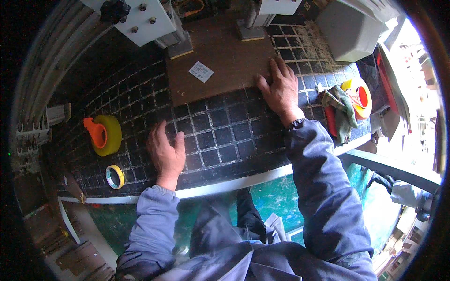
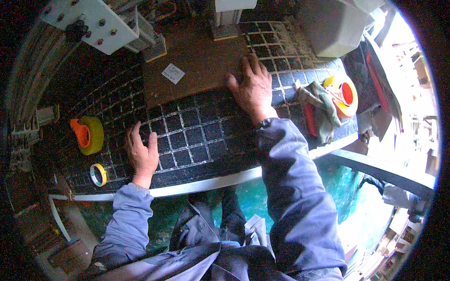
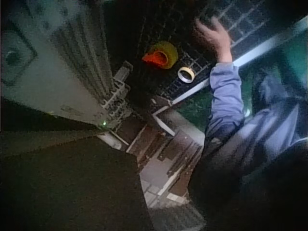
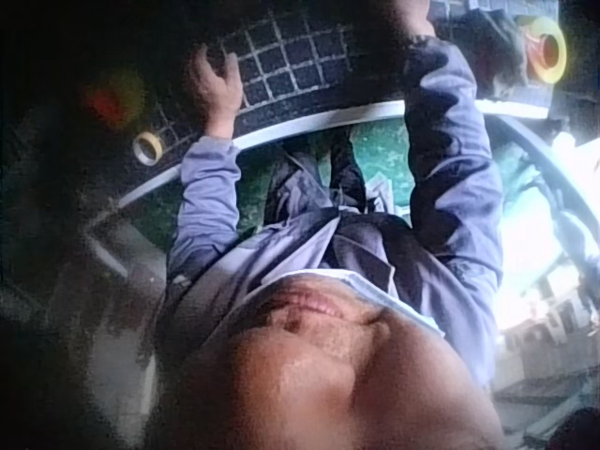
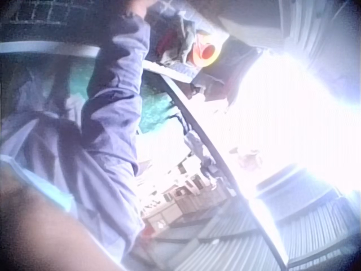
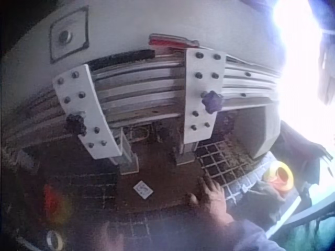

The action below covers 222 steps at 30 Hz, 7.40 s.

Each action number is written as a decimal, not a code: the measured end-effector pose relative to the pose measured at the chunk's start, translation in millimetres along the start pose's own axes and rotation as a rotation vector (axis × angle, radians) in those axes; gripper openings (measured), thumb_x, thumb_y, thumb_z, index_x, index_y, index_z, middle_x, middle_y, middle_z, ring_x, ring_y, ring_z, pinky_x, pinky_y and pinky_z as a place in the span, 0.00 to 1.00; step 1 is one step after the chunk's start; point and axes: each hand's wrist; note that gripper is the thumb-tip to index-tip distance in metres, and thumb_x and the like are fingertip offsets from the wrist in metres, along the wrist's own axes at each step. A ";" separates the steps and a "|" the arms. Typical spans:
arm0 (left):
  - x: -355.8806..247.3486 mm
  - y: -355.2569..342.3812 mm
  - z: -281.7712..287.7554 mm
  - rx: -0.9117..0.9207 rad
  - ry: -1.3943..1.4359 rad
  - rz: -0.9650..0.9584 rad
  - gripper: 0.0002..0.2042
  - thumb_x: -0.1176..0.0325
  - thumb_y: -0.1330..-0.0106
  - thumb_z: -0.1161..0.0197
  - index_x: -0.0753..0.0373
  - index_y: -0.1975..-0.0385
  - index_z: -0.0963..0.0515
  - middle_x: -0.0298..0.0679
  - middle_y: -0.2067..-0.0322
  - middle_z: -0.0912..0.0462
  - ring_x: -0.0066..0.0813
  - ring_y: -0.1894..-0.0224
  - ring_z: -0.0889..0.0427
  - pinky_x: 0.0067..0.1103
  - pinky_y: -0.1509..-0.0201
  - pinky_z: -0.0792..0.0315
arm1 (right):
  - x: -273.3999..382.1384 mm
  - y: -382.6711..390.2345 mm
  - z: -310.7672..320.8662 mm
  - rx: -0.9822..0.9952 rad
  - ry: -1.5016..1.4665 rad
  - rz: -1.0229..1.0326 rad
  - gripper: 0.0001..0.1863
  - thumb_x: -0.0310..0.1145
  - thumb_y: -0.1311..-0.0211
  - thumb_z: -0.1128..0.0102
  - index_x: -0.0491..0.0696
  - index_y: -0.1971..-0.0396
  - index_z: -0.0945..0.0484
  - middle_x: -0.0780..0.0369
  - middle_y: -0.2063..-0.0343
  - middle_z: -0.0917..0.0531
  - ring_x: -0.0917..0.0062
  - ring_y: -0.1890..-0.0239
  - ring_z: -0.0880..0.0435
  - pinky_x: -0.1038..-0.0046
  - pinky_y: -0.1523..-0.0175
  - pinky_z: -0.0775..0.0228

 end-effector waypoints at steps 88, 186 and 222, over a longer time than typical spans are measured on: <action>-108.8 81.6 276.5 0.209 1.852 0.540 0.27 0.73 0.31 0.33 0.61 0.31 0.29 0.47 0.38 0.19 0.45 0.35 0.19 0.45 0.33 0.19 | 82.7 230.0 280.3 0.534 -2.131 -0.216 0.27 0.40 0.26 0.38 0.33 0.39 0.20 0.51 0.47 0.12 0.70 0.48 0.11 0.66 0.39 0.19; -159.8 81.6 287.8 0.296 1.453 0.047 0.23 0.76 0.34 0.30 0.67 0.39 0.24 0.46 0.48 0.15 0.38 0.45 0.15 0.33 0.40 0.18 | 106.3 195.3 258.2 0.132 -1.648 -0.210 0.29 0.24 0.25 0.39 0.41 0.27 0.32 0.61 0.44 0.17 0.78 0.45 0.17 0.73 0.40 0.21; -142.0 110.6 144.8 0.709 1.669 0.575 0.18 0.70 0.28 0.30 0.67 0.42 0.22 0.41 0.54 0.13 0.34 0.54 0.13 0.31 0.45 0.17 | 78.3 228.7 243.1 0.426 -1.636 -0.617 0.20 0.38 0.29 0.34 0.40 0.46 0.20 0.58 0.57 0.12 0.73 0.57 0.11 0.68 0.48 0.17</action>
Point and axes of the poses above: each hand's wrist, its own y-axis away from the middle knuckle, its own z-axis out of the back of the hand, x = y × z
